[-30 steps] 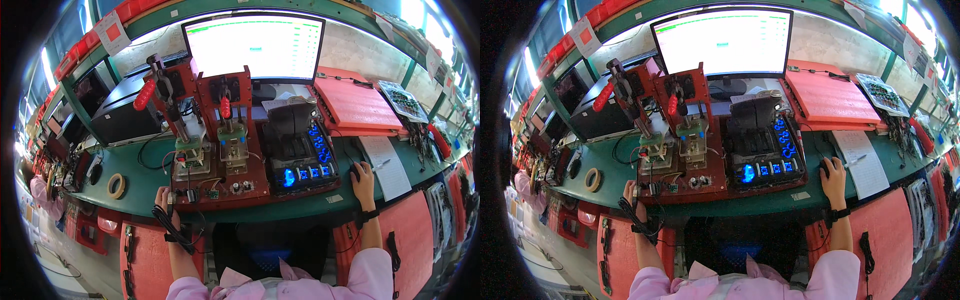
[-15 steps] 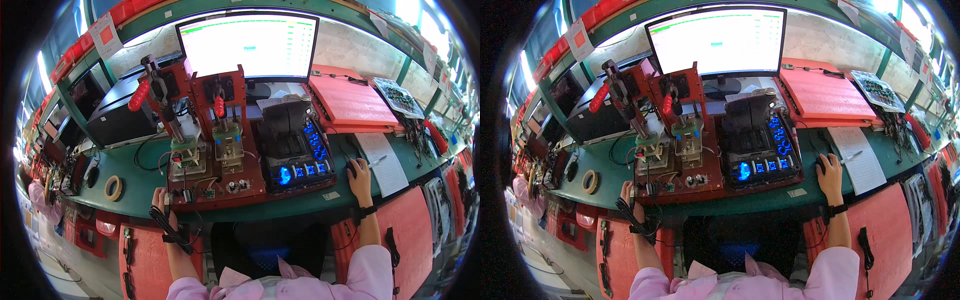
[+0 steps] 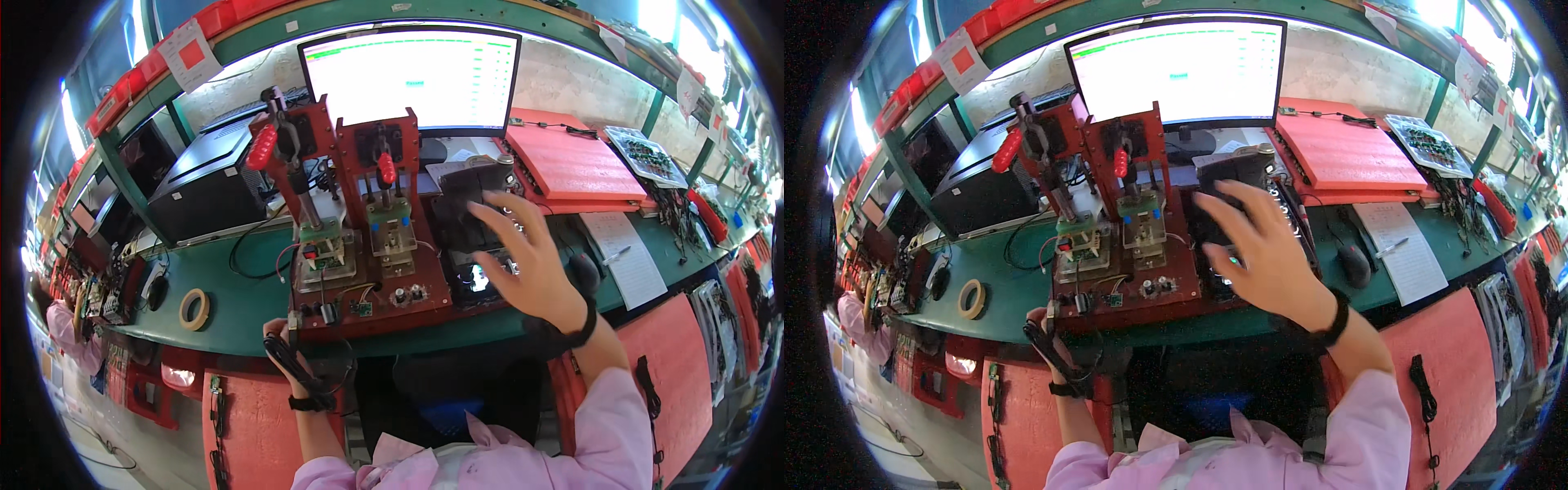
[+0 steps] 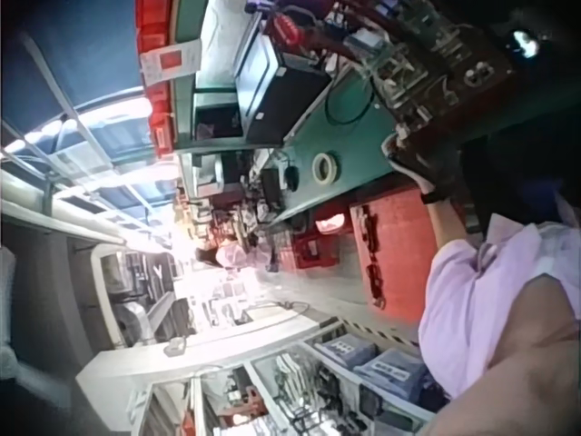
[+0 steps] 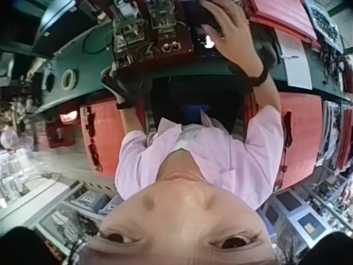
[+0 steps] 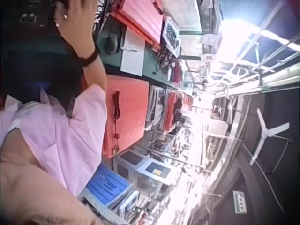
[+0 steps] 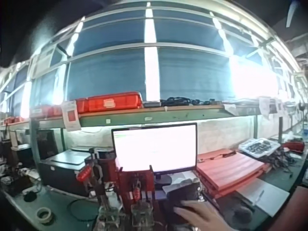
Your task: Placing electronic components into a testing fixture and monitoring test results on a screen.
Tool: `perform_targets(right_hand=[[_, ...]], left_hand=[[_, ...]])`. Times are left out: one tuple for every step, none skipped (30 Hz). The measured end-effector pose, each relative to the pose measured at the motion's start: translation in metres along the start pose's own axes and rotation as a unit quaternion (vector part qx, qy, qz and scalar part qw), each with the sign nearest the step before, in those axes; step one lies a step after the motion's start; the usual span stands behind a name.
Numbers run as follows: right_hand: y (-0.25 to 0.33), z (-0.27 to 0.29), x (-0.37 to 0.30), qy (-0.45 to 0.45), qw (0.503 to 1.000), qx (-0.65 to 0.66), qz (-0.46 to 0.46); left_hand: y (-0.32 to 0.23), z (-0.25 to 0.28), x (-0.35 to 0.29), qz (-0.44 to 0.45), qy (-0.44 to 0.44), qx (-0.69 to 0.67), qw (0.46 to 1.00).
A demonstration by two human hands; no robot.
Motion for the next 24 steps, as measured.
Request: perform_targets(right_hand=[[0.013, -0.001, 0.024, -0.01, 0.999, 0.005, 0.043], [0.024, -0.003, 0.048, -0.021, 0.996, 0.009, 0.088], [0.035, -0.009, 0.071, -0.047, 0.992, 0.006, 0.117], [0.045, -0.014, 0.093, -0.075, 0.986, 0.002, 0.146], [0.055, -0.026, 0.114, -0.096, 0.981, 0.013, 0.169], [0.062, -0.038, 0.132, -0.116, 0.974, 0.023, 0.192], [0.067, -0.054, 0.146, -0.123, 0.969, 0.034, 0.21], [0.071, -0.069, 0.159, -0.131, 0.964, 0.044, 0.229], [0.074, -0.078, 0.169, -0.139, 0.957, 0.056, 0.247], [0.076, -0.083, 0.178, -0.101, 0.96, 0.09, 0.247], [0.077, -0.086, 0.186, -0.062, 0.96, 0.122, 0.245], [0.082, -0.088, 0.191, -0.021, 0.957, 0.155, 0.245], [0.085, -0.087, 0.189, -0.045, 0.959, 0.152, 0.233], [0.087, -0.086, 0.191, -0.035, 0.96, 0.141, 0.238], [0.086, -0.083, 0.192, -0.024, 0.962, 0.127, 0.241], [0.086, -0.081, 0.194, -0.013, 0.963, 0.114, 0.245], [0.083, -0.077, 0.2, -0.042, 0.969, 0.145, 0.196], [0.081, -0.066, 0.208, -0.071, 0.971, 0.175, 0.145], [0.078, -0.055, 0.219, -0.1, 0.969, 0.203, 0.097], [0.073, -0.05, 0.235, -0.067, 0.96, 0.259, 0.078], [0.07, -0.058, 0.247, -0.087, 0.945, 0.303, 0.088], [0.074, -0.062, 0.254, -0.105, 0.928, 0.345, 0.099], [0.071, -0.063, 0.262, -0.109, 0.941, 0.312, 0.075], [0.072, -0.06, 0.263, -0.108, 0.953, 0.28, 0.046]], left_hand=[[0.0, 0.008, -0.006, 0.037, -0.002, -0.062, 0.997], [-0.001, 0.016, -0.013, 0.073, -0.004, -0.124, 0.99], [-0.008, 0.022, -0.02, 0.078, 0.019, 0.037, 0.996], [-0.015, 0.022, -0.024, 0.127, 0.012, -0.045, 0.991], [-0.024, 0.02, -0.03, 0.175, 0.004, -0.125, 0.976], [-0.033, 0.016, -0.036, 0.222, -0.003, -0.205, 0.953], [-0.044, 0.009, -0.041, 0.252, 0.01, -0.217, 0.943], [-0.059, 0.001, -0.047, 0.281, 0.025, -0.23, 0.932], [-0.067, -0.003, -0.05, 0.309, 0.038, -0.241, 0.919], [-0.068, -0.002, -0.052, 0.294, 0.034, -0.21, 0.932], [-0.069, -0.001, -0.053, 0.28, 0.031, -0.179, 0.942], [-0.07, 0.001, -0.053, 0.266, 0.025, -0.149, 0.952], [-0.073, 0.003, -0.052, 0.273, 0.024, -0.151, 0.95], [-0.074, 0.005, -0.052, 0.271, 0.012, -0.162, 0.949], [-0.073, 0.004, -0.052, 0.271, 0.002, -0.175, 0.947], [-0.072, 0.003, -0.052, 0.271, -0.008, -0.187, 0.944], [-0.072, 0.002, -0.054, 0.266, 0.004, -0.186, 0.946], [-0.073, 0.002, -0.057, 0.261, 0.018, -0.185, 0.947], [-0.074, 0.002, -0.061, 0.255, 0.031, -0.185, 0.948], [-0.077, 0.002, -0.065, 0.243, 0.045, -0.194, 0.949], [-0.081, 0.003, -0.069, 0.229, 0.056, -0.2, 0.951], [-0.083, 0.005, -0.073, 0.216, 0.067, -0.208, 0.952], [-0.085, 0.009, -0.075, 0.212, 0.073, -0.198, 0.954], [-0.084, 0.011, -0.077, 0.217, 0.057, -0.206, 0.953]])
Point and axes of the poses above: each hand's wrist, its own x-axis towards the middle knuckle, its own z-axis out of the back of the hand, y = z × x, the point moved 2 cm from there along x, towards the middle knuckle, and after that the axes turned 11 degrees about -x, right-handed, at the moved point
